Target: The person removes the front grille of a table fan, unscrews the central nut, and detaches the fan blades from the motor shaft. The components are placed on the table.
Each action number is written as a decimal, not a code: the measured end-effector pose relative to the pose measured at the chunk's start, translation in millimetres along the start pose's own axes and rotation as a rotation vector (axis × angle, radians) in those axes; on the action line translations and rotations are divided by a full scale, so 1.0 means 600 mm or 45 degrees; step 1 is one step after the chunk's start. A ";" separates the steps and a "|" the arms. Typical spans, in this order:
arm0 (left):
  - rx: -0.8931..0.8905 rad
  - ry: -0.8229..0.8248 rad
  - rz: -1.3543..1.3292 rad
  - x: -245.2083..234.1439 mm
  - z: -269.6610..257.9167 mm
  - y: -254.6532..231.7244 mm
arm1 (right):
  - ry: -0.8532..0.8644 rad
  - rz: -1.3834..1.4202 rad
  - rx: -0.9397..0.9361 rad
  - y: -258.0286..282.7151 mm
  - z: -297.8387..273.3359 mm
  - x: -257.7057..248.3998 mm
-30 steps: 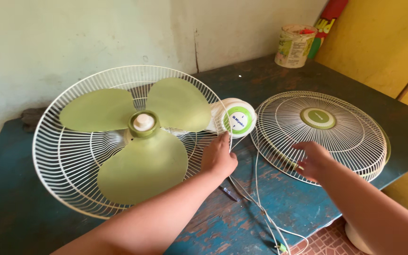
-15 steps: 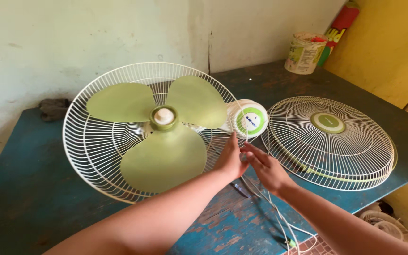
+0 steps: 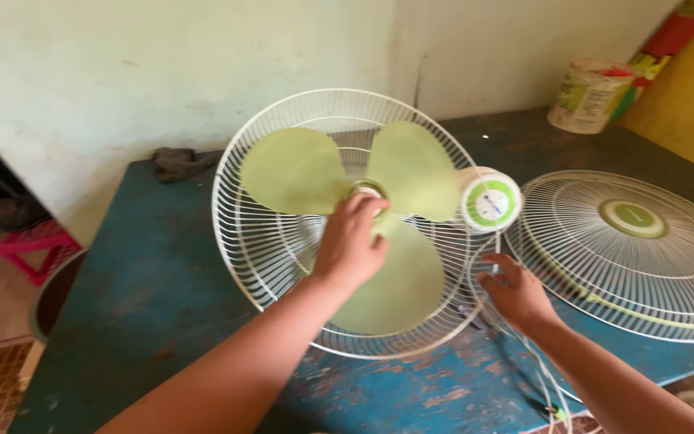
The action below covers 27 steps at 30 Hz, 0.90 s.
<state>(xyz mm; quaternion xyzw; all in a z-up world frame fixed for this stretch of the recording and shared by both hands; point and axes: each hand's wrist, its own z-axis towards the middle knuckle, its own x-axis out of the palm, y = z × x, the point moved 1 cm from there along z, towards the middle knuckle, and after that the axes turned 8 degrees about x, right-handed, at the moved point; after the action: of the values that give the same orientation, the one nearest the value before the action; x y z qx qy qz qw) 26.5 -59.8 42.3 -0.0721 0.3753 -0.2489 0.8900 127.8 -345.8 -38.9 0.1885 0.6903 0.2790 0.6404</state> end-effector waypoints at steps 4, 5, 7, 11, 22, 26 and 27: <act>-0.042 0.098 0.251 -0.067 -0.044 0.050 | 0.065 0.051 0.232 0.002 0.008 0.031; -0.075 0.114 0.259 -0.079 -0.054 0.060 | 0.071 0.148 0.192 -0.001 0.010 0.037; -0.034 0.159 0.322 -0.090 -0.067 0.071 | 0.117 0.290 0.218 -0.012 0.009 0.050; 0.130 0.205 0.386 -0.084 -0.083 0.074 | 0.217 0.429 0.348 -0.029 0.012 0.064; 0.309 0.089 0.132 -0.116 -0.067 0.057 | -0.128 0.124 -0.143 0.143 -0.048 0.061; 0.346 -0.161 0.199 -0.151 -0.055 0.051 | -0.034 -0.074 -0.226 0.236 -0.077 0.058; 0.337 -0.231 0.237 -0.160 -0.050 0.053 | -0.012 -0.144 -0.240 0.251 -0.082 0.057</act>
<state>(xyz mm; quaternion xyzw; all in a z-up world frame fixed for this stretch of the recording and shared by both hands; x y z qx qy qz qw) -39.3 17.2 72.0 0.0585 0.2625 -0.2052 0.9410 61.1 -215.6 30.1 0.0896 0.6674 0.3053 0.6733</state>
